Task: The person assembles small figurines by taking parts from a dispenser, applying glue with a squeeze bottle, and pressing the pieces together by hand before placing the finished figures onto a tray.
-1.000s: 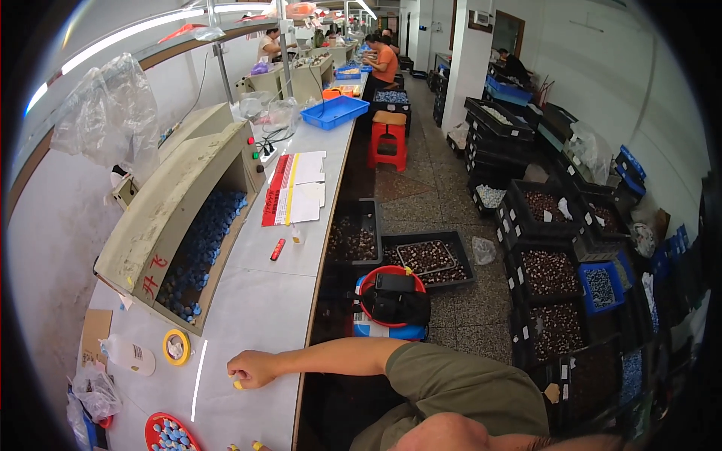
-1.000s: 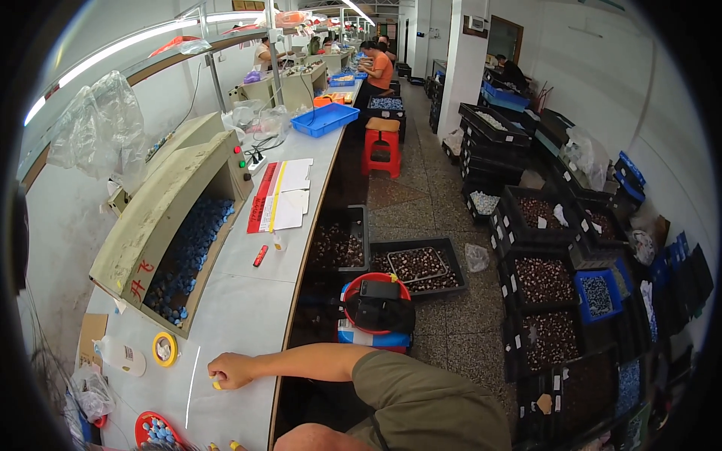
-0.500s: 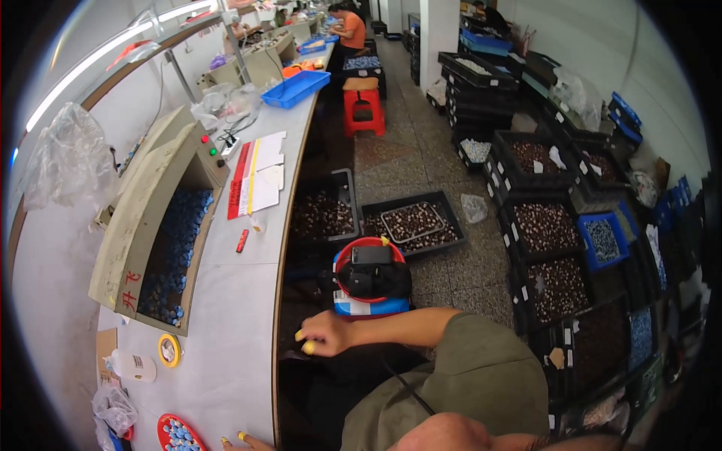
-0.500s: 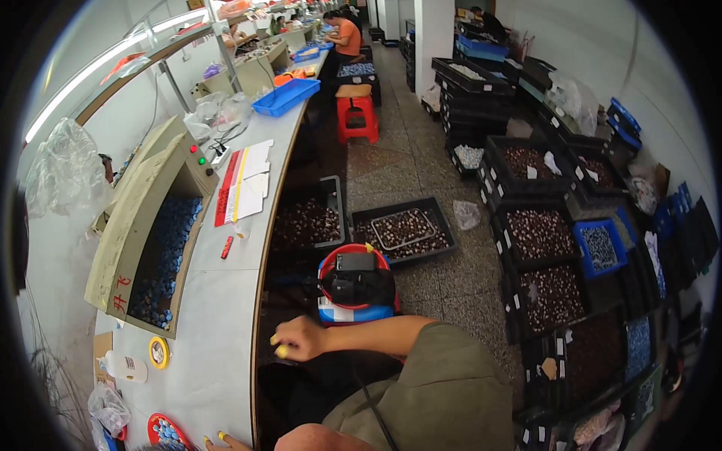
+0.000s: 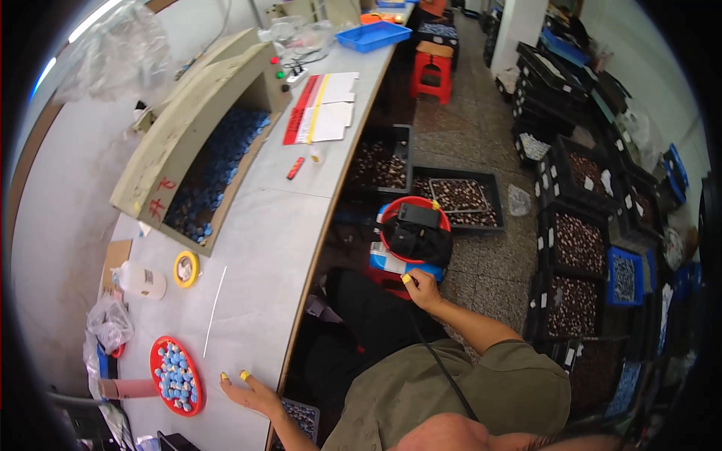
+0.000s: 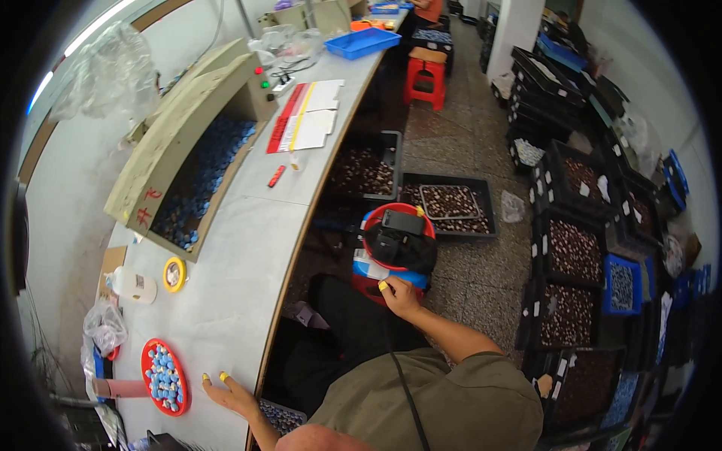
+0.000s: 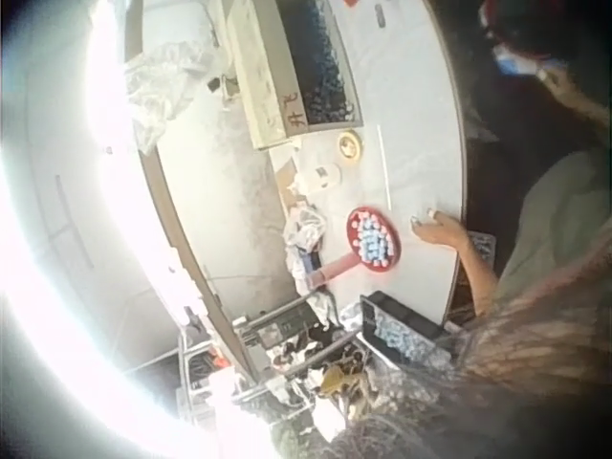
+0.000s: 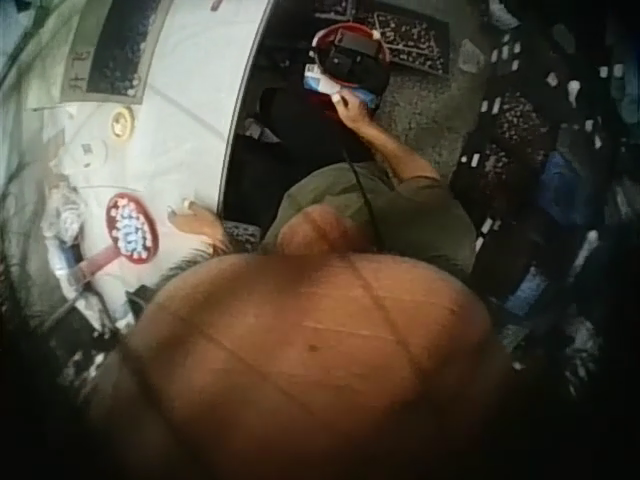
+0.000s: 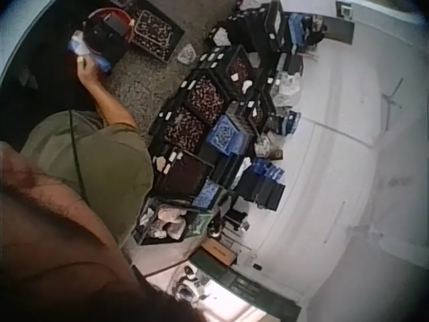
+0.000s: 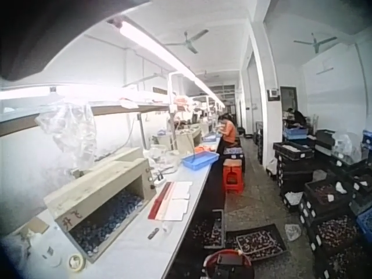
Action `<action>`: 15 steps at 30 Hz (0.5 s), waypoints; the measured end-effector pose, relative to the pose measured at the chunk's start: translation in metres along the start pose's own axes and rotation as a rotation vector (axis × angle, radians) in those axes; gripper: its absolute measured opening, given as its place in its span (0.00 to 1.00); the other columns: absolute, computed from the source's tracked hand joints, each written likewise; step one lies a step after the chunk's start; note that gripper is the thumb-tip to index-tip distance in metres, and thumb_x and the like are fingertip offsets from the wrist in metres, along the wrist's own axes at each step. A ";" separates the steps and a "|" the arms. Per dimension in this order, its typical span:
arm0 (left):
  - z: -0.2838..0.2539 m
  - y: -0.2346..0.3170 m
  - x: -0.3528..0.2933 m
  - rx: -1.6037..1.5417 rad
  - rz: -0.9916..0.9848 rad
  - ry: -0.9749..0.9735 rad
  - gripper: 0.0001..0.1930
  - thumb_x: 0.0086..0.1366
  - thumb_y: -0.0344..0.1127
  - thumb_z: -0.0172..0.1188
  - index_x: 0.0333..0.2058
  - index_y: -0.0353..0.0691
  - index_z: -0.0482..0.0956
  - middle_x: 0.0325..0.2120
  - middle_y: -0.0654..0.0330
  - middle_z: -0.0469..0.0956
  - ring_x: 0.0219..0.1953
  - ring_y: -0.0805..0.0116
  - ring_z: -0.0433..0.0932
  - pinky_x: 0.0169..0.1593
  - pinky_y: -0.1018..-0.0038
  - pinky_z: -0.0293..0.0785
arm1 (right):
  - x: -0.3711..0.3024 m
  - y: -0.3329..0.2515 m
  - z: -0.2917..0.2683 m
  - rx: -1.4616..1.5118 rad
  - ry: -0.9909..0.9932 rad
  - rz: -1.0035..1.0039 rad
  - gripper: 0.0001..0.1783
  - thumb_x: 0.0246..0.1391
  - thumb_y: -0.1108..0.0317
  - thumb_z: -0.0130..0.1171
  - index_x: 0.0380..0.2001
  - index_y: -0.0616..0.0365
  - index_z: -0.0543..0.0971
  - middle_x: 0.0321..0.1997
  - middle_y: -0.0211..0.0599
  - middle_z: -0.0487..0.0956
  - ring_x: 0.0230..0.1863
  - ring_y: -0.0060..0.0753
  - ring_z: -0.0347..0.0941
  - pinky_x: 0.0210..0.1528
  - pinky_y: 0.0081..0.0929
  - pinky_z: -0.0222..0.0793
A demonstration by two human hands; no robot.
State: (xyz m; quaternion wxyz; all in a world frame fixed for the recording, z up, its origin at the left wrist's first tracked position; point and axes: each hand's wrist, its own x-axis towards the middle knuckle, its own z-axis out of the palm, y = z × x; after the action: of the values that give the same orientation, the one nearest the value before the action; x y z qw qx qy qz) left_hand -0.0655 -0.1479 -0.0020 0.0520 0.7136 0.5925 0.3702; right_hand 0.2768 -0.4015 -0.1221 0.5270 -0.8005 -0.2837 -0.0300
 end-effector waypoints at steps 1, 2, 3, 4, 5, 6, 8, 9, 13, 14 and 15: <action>0.000 0.001 -0.001 -0.027 -0.006 -0.017 0.24 0.65 0.34 0.52 0.56 0.26 0.62 0.56 0.41 0.63 0.60 0.45 0.59 0.63 0.58 0.53 | 0.015 -0.015 0.005 0.037 -0.031 -0.062 0.06 0.51 0.71 0.55 0.26 0.63 0.75 0.21 0.43 0.74 0.20 0.39 0.71 0.22 0.30 0.64; 0.001 -0.002 -0.003 -0.034 -0.004 -0.014 0.24 0.65 0.34 0.51 0.56 0.26 0.62 0.56 0.41 0.63 0.60 0.45 0.59 0.63 0.58 0.53 | 0.031 -0.026 0.014 0.045 -0.041 -0.083 0.06 0.51 0.71 0.55 0.26 0.63 0.75 0.21 0.43 0.74 0.20 0.39 0.71 0.22 0.30 0.64; 0.003 -0.001 -0.004 -0.042 -0.016 -0.002 0.24 0.65 0.34 0.51 0.56 0.26 0.62 0.56 0.41 0.63 0.60 0.45 0.59 0.63 0.58 0.53 | 0.047 -0.034 0.020 0.076 -0.060 -0.150 0.06 0.52 0.72 0.55 0.26 0.64 0.75 0.21 0.43 0.73 0.20 0.40 0.71 0.23 0.30 0.64; 0.001 -0.001 -0.006 -0.049 -0.004 -0.006 0.24 0.65 0.34 0.51 0.56 0.26 0.62 0.56 0.41 0.63 0.61 0.45 0.59 0.63 0.57 0.53 | 0.062 -0.046 0.027 0.111 -0.084 -0.214 0.05 0.52 0.72 0.54 0.27 0.64 0.75 0.21 0.43 0.73 0.20 0.40 0.71 0.23 0.31 0.64; 0.000 -0.001 -0.007 -0.057 0.008 -0.011 0.24 0.65 0.33 0.51 0.55 0.26 0.62 0.56 0.42 0.62 0.61 0.45 0.58 0.63 0.57 0.53 | 0.078 -0.058 0.035 0.111 -0.093 -0.231 0.05 0.52 0.72 0.54 0.27 0.64 0.75 0.21 0.43 0.73 0.20 0.40 0.71 0.23 0.31 0.64; -0.002 -0.001 -0.008 -0.060 -0.006 -0.002 0.24 0.65 0.33 0.51 0.55 0.26 0.62 0.56 0.42 0.62 0.61 0.45 0.58 0.63 0.57 0.53 | 0.094 -0.073 0.042 0.113 -0.108 -0.267 0.05 0.52 0.72 0.54 0.27 0.64 0.75 0.21 0.43 0.73 0.20 0.40 0.71 0.23 0.31 0.64; -0.006 0.001 -0.008 -0.052 -0.007 -0.020 0.23 0.64 0.33 0.51 0.55 0.26 0.61 0.57 0.42 0.62 0.61 0.45 0.57 0.63 0.56 0.52 | 0.125 -0.097 0.062 0.127 -0.094 -0.332 0.05 0.52 0.72 0.54 0.28 0.64 0.75 0.21 0.43 0.72 0.20 0.39 0.70 0.23 0.31 0.63; -0.007 0.002 -0.007 -0.052 -0.027 -0.006 0.23 0.64 0.33 0.51 0.55 0.26 0.61 0.57 0.42 0.62 0.61 0.45 0.57 0.63 0.56 0.52 | 0.141 -0.108 0.075 0.144 -0.067 -0.363 0.05 0.52 0.72 0.54 0.28 0.64 0.75 0.20 0.42 0.72 0.19 0.39 0.70 0.22 0.30 0.63; -0.006 0.000 -0.008 -0.141 -0.058 0.001 0.23 0.63 0.31 0.51 0.54 0.26 0.61 0.57 0.42 0.60 0.62 0.45 0.56 0.64 0.56 0.50 | 0.203 -0.121 0.123 0.239 -0.016 -0.138 0.05 0.53 0.72 0.56 0.31 0.63 0.76 0.20 0.35 0.74 0.21 0.22 0.68 0.24 0.23 0.64; -0.005 -0.001 -0.008 -0.197 -0.032 -0.004 0.24 0.62 0.31 0.51 0.54 0.26 0.60 0.58 0.42 0.60 0.63 0.45 0.55 0.64 0.55 0.50 | 0.215 -0.127 0.133 0.255 -0.056 -0.152 0.05 0.53 0.72 0.57 0.32 0.63 0.76 0.21 0.34 0.75 0.22 0.21 0.69 0.25 0.21 0.65; -0.004 0.001 -0.008 -0.178 -0.055 0.018 0.24 0.62 0.31 0.51 0.54 0.26 0.60 0.58 0.42 0.60 0.63 0.45 0.55 0.64 0.55 0.50 | 0.225 -0.135 0.142 0.269 -0.095 -0.162 0.05 0.53 0.72 0.57 0.33 0.63 0.76 0.22 0.33 0.76 0.24 0.19 0.70 0.26 0.20 0.66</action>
State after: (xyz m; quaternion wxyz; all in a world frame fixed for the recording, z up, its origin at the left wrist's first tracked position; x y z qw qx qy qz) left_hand -0.0674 -0.1565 -0.0021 0.1201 0.6862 0.5773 0.4259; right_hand 0.3643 -0.1457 0.0047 0.6115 -0.6976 -0.3733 0.0038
